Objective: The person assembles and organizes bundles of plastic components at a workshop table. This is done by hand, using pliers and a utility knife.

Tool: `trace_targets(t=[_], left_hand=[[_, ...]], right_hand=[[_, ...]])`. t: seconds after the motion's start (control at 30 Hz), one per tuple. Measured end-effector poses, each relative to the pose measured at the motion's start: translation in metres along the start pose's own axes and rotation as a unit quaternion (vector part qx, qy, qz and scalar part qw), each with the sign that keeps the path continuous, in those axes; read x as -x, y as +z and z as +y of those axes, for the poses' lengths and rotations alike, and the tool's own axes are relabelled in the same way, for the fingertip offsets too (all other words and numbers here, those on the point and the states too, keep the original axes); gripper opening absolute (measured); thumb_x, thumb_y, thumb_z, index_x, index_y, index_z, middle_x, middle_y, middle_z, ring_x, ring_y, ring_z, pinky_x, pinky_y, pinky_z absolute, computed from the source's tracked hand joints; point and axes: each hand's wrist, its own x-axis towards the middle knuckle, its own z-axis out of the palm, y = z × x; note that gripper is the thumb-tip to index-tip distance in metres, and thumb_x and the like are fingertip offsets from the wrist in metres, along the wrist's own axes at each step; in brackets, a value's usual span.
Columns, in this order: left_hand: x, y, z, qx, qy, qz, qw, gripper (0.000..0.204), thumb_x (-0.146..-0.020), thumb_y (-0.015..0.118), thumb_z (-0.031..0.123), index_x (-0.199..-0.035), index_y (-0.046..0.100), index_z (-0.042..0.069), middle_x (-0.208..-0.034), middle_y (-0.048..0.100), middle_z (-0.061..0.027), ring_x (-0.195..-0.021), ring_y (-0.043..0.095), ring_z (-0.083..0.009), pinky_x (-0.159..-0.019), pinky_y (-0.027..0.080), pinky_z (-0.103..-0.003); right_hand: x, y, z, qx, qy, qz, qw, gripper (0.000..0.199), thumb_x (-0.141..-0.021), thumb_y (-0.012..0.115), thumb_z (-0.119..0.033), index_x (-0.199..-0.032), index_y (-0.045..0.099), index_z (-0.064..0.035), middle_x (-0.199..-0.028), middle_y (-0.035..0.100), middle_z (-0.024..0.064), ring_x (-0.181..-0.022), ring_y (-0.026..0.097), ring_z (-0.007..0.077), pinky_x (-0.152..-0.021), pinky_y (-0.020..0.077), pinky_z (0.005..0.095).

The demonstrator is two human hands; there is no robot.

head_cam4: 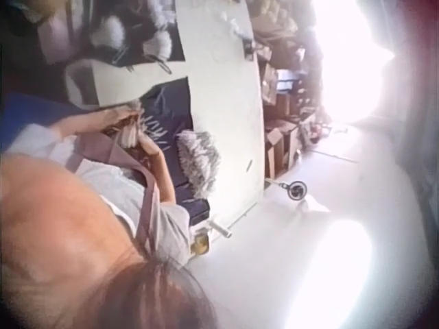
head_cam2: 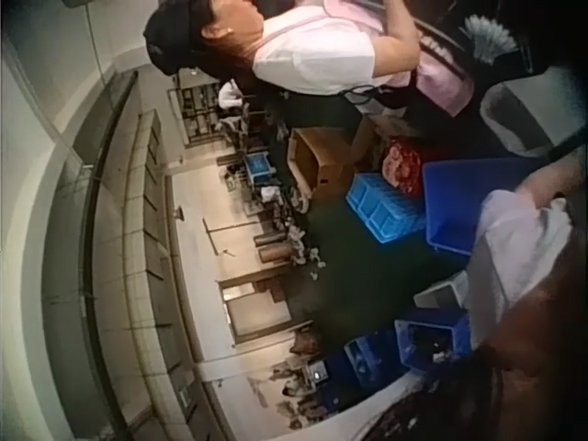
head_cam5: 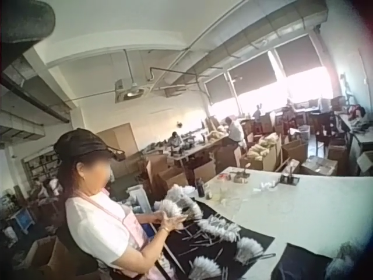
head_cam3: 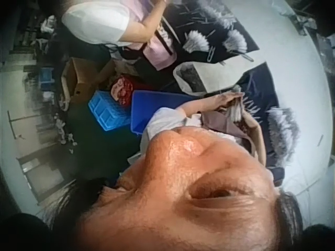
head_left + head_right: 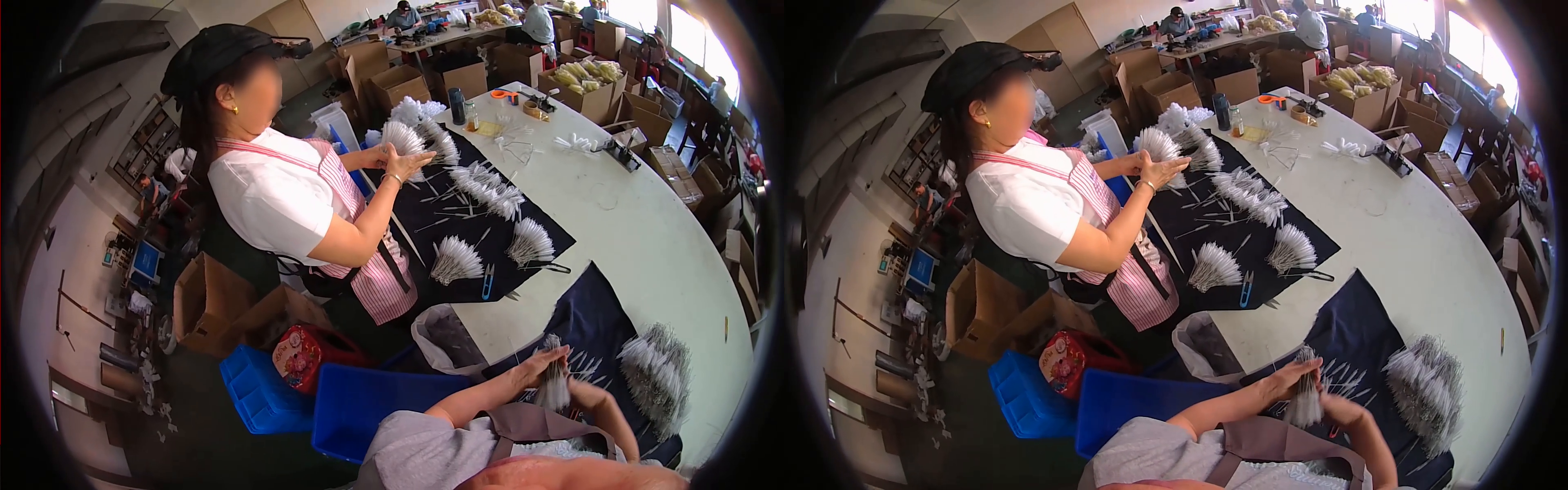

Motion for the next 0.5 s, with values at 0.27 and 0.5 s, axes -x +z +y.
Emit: trace_targets(t=[0.27,0.5], left_hand=[[-0.004,0.043,-0.038,-0.318,0.018,0.037,0.947,0.016,-0.075,0.065,0.020,-0.080,0.056,0.007,-0.067,0.056,-0.0020,-0.060,0.055,-0.0127,-0.055,0.044,-0.030],[0.010,0.033,-0.058,-0.140,-0.107,-0.117,0.977,0.019,-0.078,0.064,0.018,-0.093,0.058,0.008,-0.080,0.060,-0.0041,-0.075,0.062,-0.0170,-0.062,0.051,-0.032]], right_hand=[[0.027,0.007,-0.116,0.357,-0.249,0.077,0.897,0.058,-0.088,0.038,-0.052,-0.119,0.049,-0.0037,-0.116,0.054,0.0129,-0.108,0.050,0.0226,-0.087,0.0403,0.0322],[0.051,0.029,-0.102,0.406,-0.151,-0.001,0.901,0.055,-0.085,0.044,-0.053,-0.101,0.062,-0.0025,-0.096,0.063,0.0108,-0.094,0.058,0.0216,-0.086,0.0425,0.0322]])
